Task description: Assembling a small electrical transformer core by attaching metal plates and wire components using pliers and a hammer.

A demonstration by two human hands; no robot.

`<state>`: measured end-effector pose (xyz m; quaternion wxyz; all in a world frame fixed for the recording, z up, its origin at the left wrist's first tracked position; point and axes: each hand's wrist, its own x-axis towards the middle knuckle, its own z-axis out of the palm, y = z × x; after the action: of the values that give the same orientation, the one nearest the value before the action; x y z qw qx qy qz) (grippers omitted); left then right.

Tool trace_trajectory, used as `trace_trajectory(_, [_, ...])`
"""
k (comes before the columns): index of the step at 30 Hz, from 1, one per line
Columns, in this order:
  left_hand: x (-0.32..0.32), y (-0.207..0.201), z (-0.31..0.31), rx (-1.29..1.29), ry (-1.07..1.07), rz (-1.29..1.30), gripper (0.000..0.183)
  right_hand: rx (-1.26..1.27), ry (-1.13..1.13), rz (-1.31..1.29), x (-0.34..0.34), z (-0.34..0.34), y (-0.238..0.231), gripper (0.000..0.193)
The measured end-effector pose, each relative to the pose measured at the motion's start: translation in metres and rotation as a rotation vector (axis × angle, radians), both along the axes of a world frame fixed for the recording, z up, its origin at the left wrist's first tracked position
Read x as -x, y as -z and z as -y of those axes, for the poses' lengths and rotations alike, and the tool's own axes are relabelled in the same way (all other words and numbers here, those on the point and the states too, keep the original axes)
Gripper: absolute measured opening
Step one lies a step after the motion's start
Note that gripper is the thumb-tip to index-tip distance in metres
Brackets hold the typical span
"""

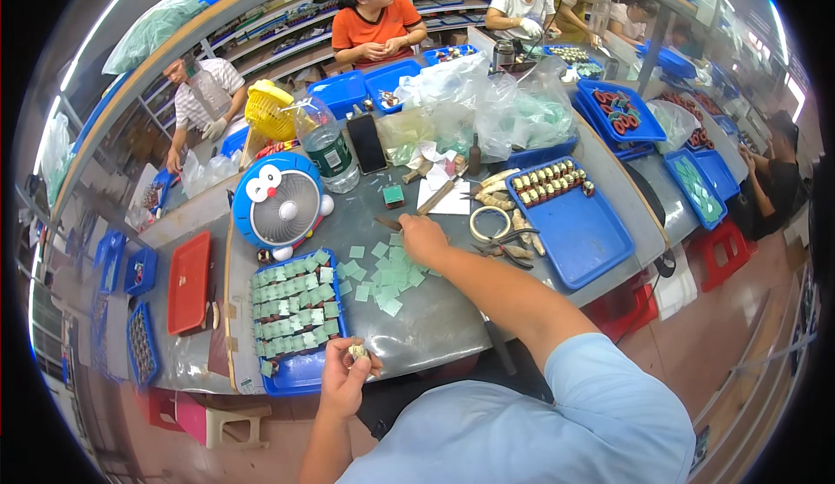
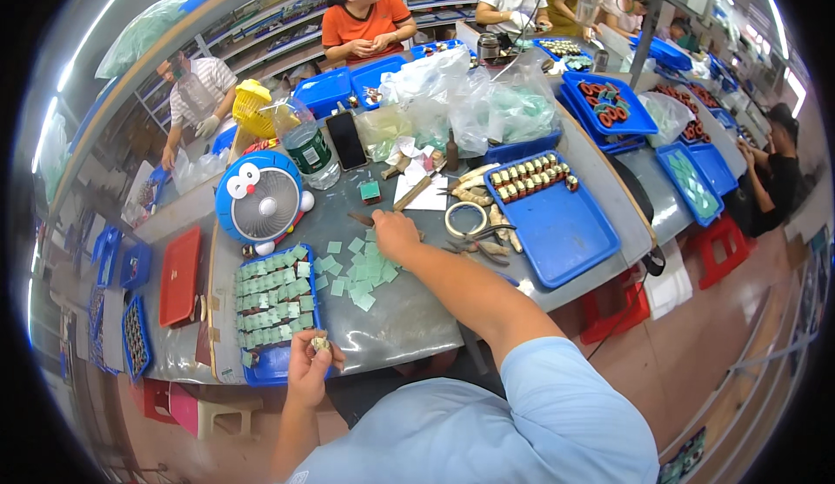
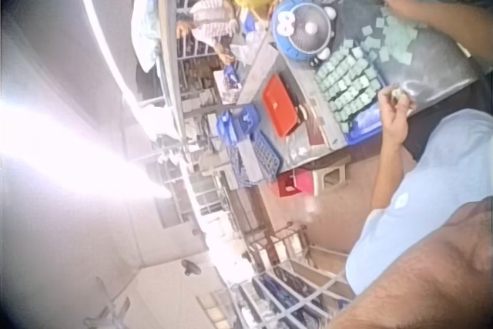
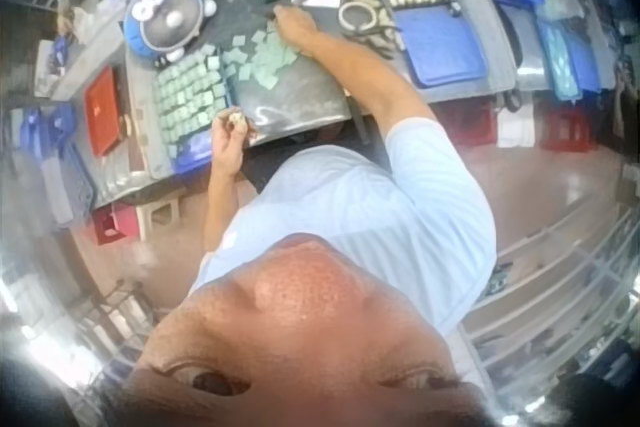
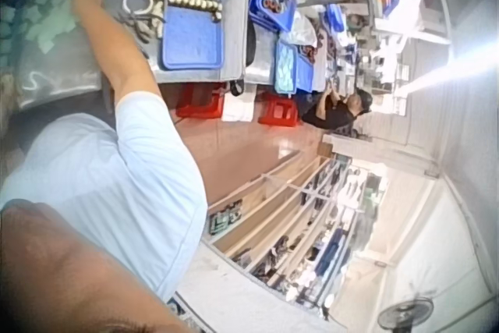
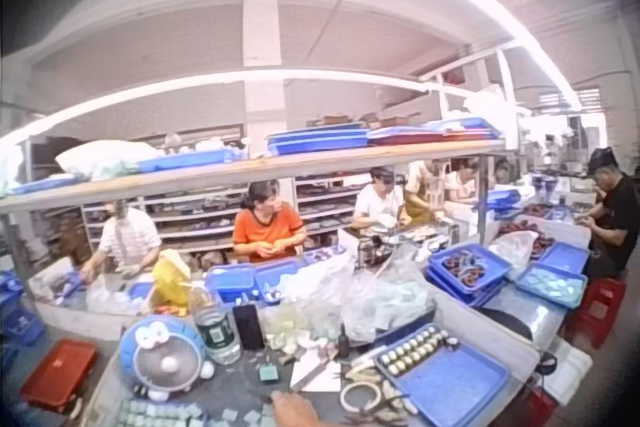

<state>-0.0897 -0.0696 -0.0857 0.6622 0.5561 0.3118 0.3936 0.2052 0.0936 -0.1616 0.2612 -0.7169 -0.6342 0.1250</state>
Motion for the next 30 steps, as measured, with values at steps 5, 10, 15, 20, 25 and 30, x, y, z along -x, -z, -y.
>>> trace_trajectory(5, [0.013, 0.022, -0.009, -0.104, -0.098, 0.076, 0.038, -0.114, -0.008, -0.629, 0.022, 0.076, -0.069, 0.022])
trace_trajectory(10, [-0.03, -0.002, -0.019, -0.098, -0.028, 0.09, 0.039, 0.023, -0.122, -1.081, 0.067, 0.17, -0.074, 0.024])
trace_trajectory(15, [-0.046, -0.002, -0.026, -0.045, 0.135, 0.075, 0.04, 0.148, -0.193, -1.652, 0.058, 0.189, -0.073, 0.02])
trace_trajectory(20, [-0.057, -0.015, -0.014, 0.016, 0.235, 0.142, 0.041, 0.35, -0.211, -1.911, 0.045, 0.205, -0.074, 0.016])
trace_trajectory(25, [-0.048, -0.023, -0.011, -0.139, 0.167, -0.061, 0.043, 0.334, -0.194, -1.883, 0.032, 0.219, -0.079, 0.023])
trace_trajectory(30, [-0.043, -0.053, -0.017, 0.04, 0.17, -0.076, 0.05, 0.141, -0.24, -1.669, 0.014, 0.222, -0.083, 0.042])
